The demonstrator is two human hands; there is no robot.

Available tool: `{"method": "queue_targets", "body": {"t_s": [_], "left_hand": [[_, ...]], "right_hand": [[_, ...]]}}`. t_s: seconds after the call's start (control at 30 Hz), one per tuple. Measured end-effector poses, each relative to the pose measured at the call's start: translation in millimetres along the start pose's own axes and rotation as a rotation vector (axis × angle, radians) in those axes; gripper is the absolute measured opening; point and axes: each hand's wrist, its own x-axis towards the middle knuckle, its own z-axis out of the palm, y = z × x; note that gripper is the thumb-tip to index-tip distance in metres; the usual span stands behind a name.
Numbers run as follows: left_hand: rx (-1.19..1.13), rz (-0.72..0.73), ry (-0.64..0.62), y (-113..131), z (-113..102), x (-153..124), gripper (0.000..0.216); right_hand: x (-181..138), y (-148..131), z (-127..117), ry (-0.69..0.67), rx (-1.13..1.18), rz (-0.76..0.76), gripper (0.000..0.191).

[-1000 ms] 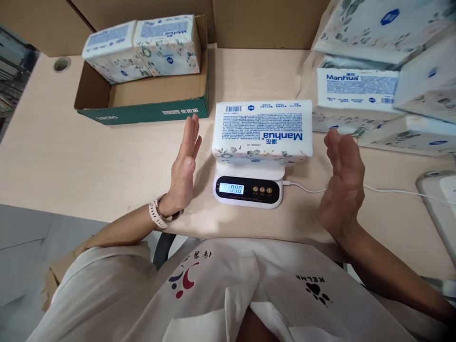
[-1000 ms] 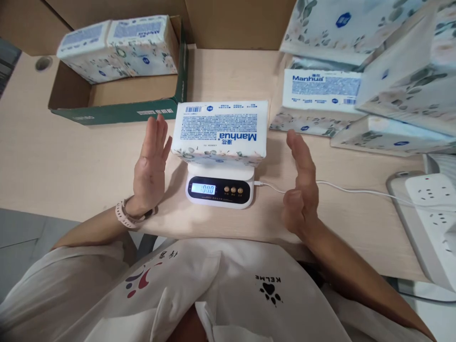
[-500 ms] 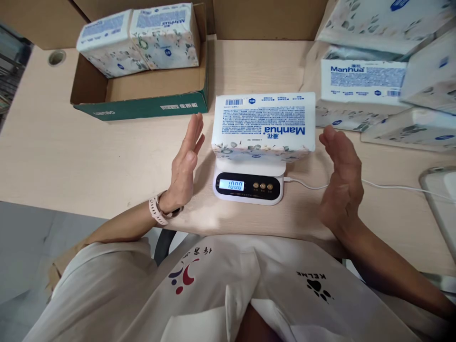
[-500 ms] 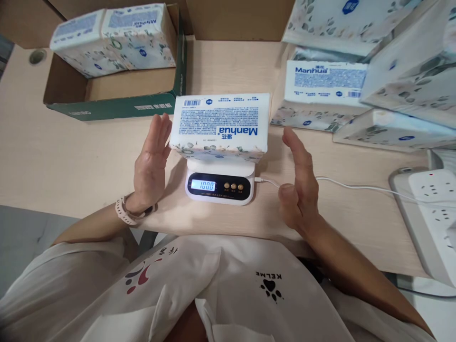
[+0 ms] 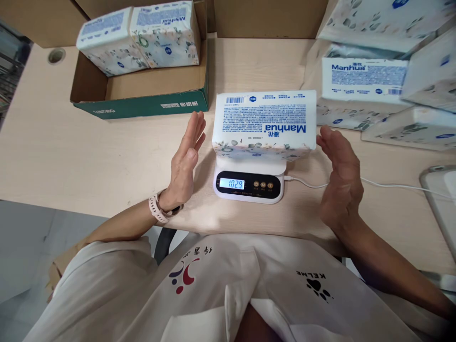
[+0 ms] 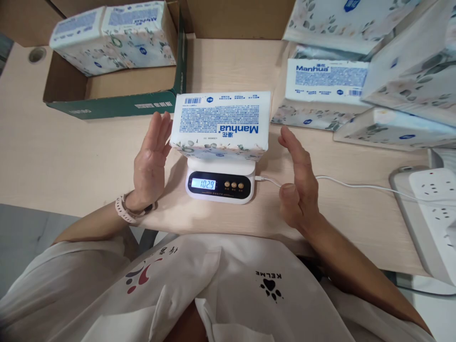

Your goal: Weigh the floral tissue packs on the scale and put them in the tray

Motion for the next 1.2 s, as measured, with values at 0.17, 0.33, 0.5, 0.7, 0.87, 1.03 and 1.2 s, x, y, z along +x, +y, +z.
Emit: {"method": "queue_targets", "body": {"t_s": [0.17,0.33,0.5,0.7,0.87,1.03,1.2], "left_hand": [[-0.026,0.021,-0.004,0.3,0.5,-0.7,0.069],[-0.005,-0.064,-0.002,5.0,2.2,-0.3,0.077],[-0.034,-0.109,0.021,8.3,4.5,0.7,0.085],[-0.057,-0.105,0.005,6.4,4.9,0.2,0.083],[-0.049,-0.083,-0.007,6.5,4.8,0.2,0.081],[-0.049,-0.106,0.003,8.2,5.7,0.5,0.083],[-0.033,-0.058,-0.009,3.7,2.6,0.0,0.079]], "right_hand": [[0.2,-2.1,-0.8,0.0,-0.004,0.022,0.066],[0.1,-1.2,-1.6,-0.009,-0.001,0.017,0.067],[-0.1,-2.1,-3.3,-0.021,-0.016,0.02,0.069],[-0.1,-3.7,-4.0,-0.027,-0.053,0.022,0.069],[0.2,-3.5,-3.3,-0.024,-0.029,0.011,0.067],[0.5,-5.8,-4.0,-0.035,-0.065,0.03,0.069],[1.0,-3.2,-4.6,-0.036,-0.045,0.003,0.068]]}}
